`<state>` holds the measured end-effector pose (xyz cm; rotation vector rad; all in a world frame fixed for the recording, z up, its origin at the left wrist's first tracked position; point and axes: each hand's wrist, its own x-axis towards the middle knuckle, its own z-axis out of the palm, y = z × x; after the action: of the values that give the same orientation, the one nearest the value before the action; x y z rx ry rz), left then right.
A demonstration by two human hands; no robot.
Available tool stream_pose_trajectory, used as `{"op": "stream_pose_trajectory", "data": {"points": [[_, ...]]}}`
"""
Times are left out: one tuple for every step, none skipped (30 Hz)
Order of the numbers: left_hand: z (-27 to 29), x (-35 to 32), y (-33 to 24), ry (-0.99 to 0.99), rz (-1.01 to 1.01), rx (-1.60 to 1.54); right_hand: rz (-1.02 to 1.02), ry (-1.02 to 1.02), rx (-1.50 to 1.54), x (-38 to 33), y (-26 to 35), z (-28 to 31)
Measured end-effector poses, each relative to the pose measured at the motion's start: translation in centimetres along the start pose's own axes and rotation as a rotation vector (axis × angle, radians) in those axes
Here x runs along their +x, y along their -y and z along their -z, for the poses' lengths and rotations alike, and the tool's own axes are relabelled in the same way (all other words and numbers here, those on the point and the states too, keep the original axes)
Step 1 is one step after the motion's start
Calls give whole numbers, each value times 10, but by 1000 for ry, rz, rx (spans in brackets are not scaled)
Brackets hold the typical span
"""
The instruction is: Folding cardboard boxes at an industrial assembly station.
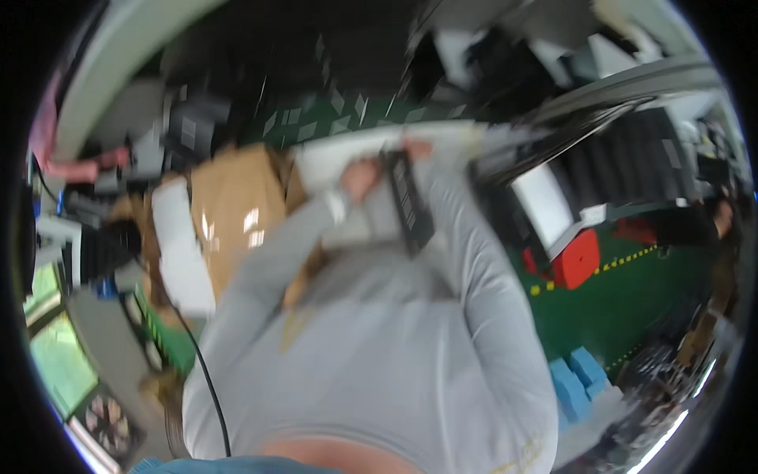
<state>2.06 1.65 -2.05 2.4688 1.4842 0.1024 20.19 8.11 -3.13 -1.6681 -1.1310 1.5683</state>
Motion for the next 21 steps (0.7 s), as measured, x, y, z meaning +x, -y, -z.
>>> {"op": "stream_pose_trajectory", "data": {"points": [[8, 5, -3, -47, -99, -60, 23, -63, 14, 13, -26, 4], [19, 11, -17, 20, -169, 70, 31, -119, 28, 23, -51, 9], [16, 12, -15, -37, -203, 109, 43, -149, 45, 31, -67, 5], [11, 14, -3, -8, -254, 52, 46, -159, 60, 36, -74, -4], [23, 25, -6, 225, -292, 54, 30, -180, 78, 35, -84, -3], [20, 23, 2, 250, -281, 52, 83, -138, 315, 24, -69, -15], [13, 24, 4, 265, -225, 37, 9, -95, 389, 16, -61, -21], [-2, 24, 8, 277, -162, 19, 51, -105, 380, 14, -59, -26], [-37, 13, 25, -78, -2, -195, 124, -80, 426, 6, -41, -41], [-23, 23, 4, 49, -25, -221, 122, -122, 333, 5, -55, -21], [-6, 30, -15, 177, -45, -240, 116, -161, 240, 6, -67, -2], [0, 24, -11, 163, -24, -234, 123, -173, 279, -5, -54, -12], [3, 20, -15, 142, 13, -328, 133, -167, 271, -8, -51, -14], [5, 17, -17, 122, 50, -423, 141, -178, 302, -11, -48, -16], [22, 19, -21, 227, -90, -52, 151, -188, 334, -11, -45, -18], [24, 21, -25, 216, -83, -52, 123, -159, 270, -11, -44, -15], [25, 23, -30, 196, -64, -103, 129, -152, 264, -12, -43, -13], [27, 24, -33, 178, -54, -151, 115, -158, 266, -12, -43, -12], [11, 26, -28, 183, -55, -91, 100, -151, 264, -11, -40, -14], [-5, 25, -21, 176, -43, -92, 104, -139, 258, -10, -38, -17], [-7, 27, -22, 120, -94, -63, 104, -154, 270, -11, -38, -16]]}}
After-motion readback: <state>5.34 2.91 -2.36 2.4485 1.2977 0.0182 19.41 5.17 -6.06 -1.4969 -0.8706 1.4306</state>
